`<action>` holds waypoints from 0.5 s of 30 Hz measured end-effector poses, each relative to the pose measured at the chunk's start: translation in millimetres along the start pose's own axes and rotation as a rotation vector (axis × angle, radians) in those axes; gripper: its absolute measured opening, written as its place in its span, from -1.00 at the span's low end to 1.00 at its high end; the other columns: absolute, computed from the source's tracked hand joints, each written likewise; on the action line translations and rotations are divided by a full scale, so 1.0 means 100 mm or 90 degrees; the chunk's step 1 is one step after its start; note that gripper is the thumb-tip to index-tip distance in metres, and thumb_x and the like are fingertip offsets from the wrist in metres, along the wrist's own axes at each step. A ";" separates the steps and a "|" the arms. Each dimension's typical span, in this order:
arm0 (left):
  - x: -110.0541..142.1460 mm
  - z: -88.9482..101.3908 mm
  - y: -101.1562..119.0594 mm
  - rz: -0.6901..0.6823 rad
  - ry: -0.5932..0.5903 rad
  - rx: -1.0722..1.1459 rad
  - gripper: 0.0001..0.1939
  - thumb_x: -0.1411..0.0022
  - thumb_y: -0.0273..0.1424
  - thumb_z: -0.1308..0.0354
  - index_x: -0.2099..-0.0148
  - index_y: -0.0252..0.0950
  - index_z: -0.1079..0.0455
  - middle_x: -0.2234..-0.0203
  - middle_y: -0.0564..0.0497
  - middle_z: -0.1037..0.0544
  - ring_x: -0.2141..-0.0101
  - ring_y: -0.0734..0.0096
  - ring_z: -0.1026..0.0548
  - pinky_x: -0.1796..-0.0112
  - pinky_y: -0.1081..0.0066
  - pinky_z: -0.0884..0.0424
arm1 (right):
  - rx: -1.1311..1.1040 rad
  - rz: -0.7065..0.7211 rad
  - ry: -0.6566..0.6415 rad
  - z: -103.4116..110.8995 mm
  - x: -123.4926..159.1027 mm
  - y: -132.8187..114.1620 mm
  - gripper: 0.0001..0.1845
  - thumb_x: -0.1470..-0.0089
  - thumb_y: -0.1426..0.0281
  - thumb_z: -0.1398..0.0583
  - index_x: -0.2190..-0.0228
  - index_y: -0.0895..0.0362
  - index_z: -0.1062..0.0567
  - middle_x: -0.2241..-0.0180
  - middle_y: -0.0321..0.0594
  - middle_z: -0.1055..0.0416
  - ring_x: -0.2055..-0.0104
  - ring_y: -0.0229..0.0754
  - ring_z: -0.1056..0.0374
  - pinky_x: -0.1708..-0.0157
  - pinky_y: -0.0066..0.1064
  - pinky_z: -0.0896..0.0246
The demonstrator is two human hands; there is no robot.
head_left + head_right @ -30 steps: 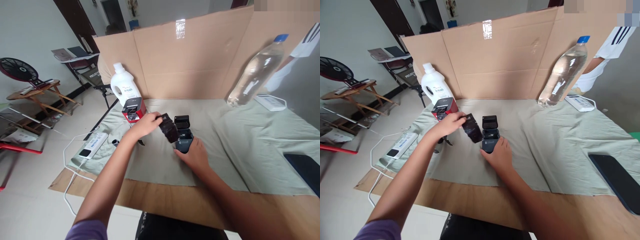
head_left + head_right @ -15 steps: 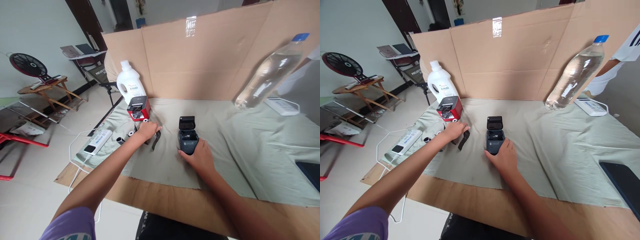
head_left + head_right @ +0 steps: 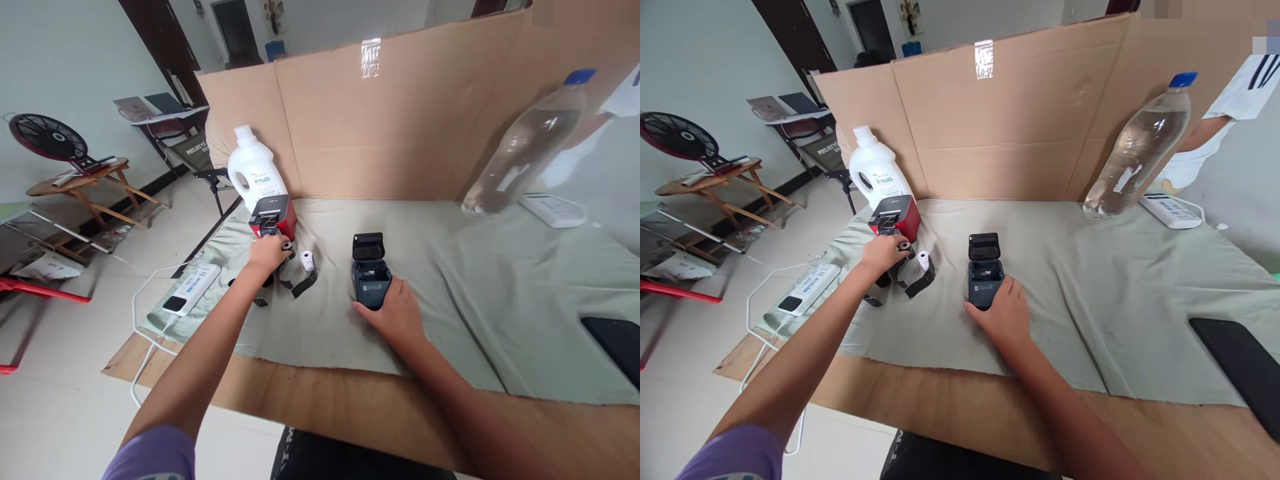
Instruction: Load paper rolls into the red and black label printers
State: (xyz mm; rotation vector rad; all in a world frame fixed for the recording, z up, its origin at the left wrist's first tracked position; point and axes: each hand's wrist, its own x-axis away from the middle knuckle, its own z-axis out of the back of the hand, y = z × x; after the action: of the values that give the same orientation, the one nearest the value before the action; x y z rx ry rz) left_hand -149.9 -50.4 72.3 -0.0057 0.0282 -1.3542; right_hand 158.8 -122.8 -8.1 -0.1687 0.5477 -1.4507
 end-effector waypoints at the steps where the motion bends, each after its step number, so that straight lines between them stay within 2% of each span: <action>1: 0.06 0.03 0.03 -0.001 0.029 0.006 -0.66 -0.22 -0.24 -0.15 -0.04 -0.06 -0.50 0.11 -0.11 -0.60 0.13 0.04 -0.53 0.24 0.31 -0.37 | -0.008 0.001 0.002 0.03 0.00 0.01 -0.09 0.12 -0.06 -0.33 -0.07 0.26 -0.24 0.10 0.12 -0.32 0.03 0.23 -0.30 0.08 -0.06 -0.21; 4: 0.39 0.19 0.25 -0.011 0.167 0.049 -0.65 -0.29 -0.23 -0.08 -0.10 -0.04 -0.45 0.07 -0.10 -0.56 0.19 0.09 -0.53 0.28 0.31 -0.35 | -0.081 0.034 0.051 0.22 -0.04 -0.01 -0.16 0.01 -0.04 -0.26 -0.13 0.25 -0.24 0.00 0.19 -0.27 -0.07 0.27 -0.23 0.00 0.03 -0.17; 6: 0.68 0.26 0.51 -0.026 0.255 0.096 -0.62 -0.33 -0.21 -0.04 -0.15 -0.03 -0.42 0.04 -0.09 -0.53 0.21 0.12 -0.53 0.30 0.32 -0.33 | -0.206 0.062 0.054 0.43 -0.10 -0.11 -0.27 -0.09 0.01 -0.18 -0.14 0.20 -0.26 -0.01 0.15 -0.29 -0.05 0.18 -0.26 -0.01 0.01 -0.19; 7: 0.82 0.27 0.66 -0.049 0.291 0.124 -0.61 -0.35 -0.21 -0.03 -0.17 -0.02 -0.41 0.04 -0.08 -0.52 0.20 0.14 -0.53 0.31 0.33 -0.32 | -0.296 0.065 0.018 0.54 -0.15 -0.18 -0.32 -0.13 0.02 -0.14 -0.14 0.17 -0.27 0.03 0.08 -0.33 0.02 0.10 -0.31 0.04 -0.05 -0.23; 9: 1.06 0.23 0.97 -0.130 0.328 0.179 -0.61 -0.38 -0.22 0.00 -0.20 -0.02 -0.41 0.11 -0.07 -0.53 0.26 0.23 -0.52 0.33 0.35 -0.31 | -0.503 0.040 -0.123 0.72 -0.27 -0.35 -0.40 -0.18 0.00 -0.08 -0.09 0.13 -0.30 0.18 -0.08 -0.40 0.23 -0.08 -0.36 0.21 -0.20 -0.30; 11: 1.22 0.13 1.24 -0.204 0.346 0.220 -0.63 -0.40 -0.24 0.02 -0.16 -0.05 -0.45 0.23 -0.07 -0.55 0.32 0.27 -0.51 0.33 0.35 -0.32 | -0.668 -0.013 -0.260 0.83 -0.42 -0.50 -0.47 -0.17 0.00 -0.08 0.01 0.12 -0.37 0.32 -0.22 -0.38 0.39 -0.21 -0.31 0.39 -0.34 -0.25; 13: 1.29 0.02 1.42 -0.267 0.361 0.266 -0.65 -0.41 -0.28 0.02 -0.11 -0.08 -0.49 0.28 -0.08 -0.57 0.30 0.26 -0.52 0.27 0.33 -0.35 | -0.752 -0.058 -0.324 0.85 -0.59 -0.56 -0.58 -0.11 0.09 -0.16 0.13 0.12 -0.44 0.41 -0.30 -0.34 0.47 -0.29 -0.24 0.49 -0.43 -0.14; 15: 1.30 -0.07 1.50 -0.315 0.366 0.331 -0.66 -0.39 -0.29 -0.01 -0.12 -0.08 -0.48 0.21 -0.09 -0.59 0.21 0.22 -0.53 0.16 0.28 -0.38 | -0.777 -0.073 -0.345 0.82 -0.76 -0.51 -0.68 -0.03 0.20 -0.24 0.23 0.14 -0.48 0.45 -0.34 -0.32 0.49 -0.33 -0.19 0.51 -0.47 -0.08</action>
State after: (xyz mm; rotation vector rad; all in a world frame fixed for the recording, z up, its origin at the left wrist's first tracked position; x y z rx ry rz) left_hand 24.2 -144.9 59.7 0.8630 0.1657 -1.7813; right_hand 148.4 -74.1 104.1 -1.5183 0.9045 -0.9299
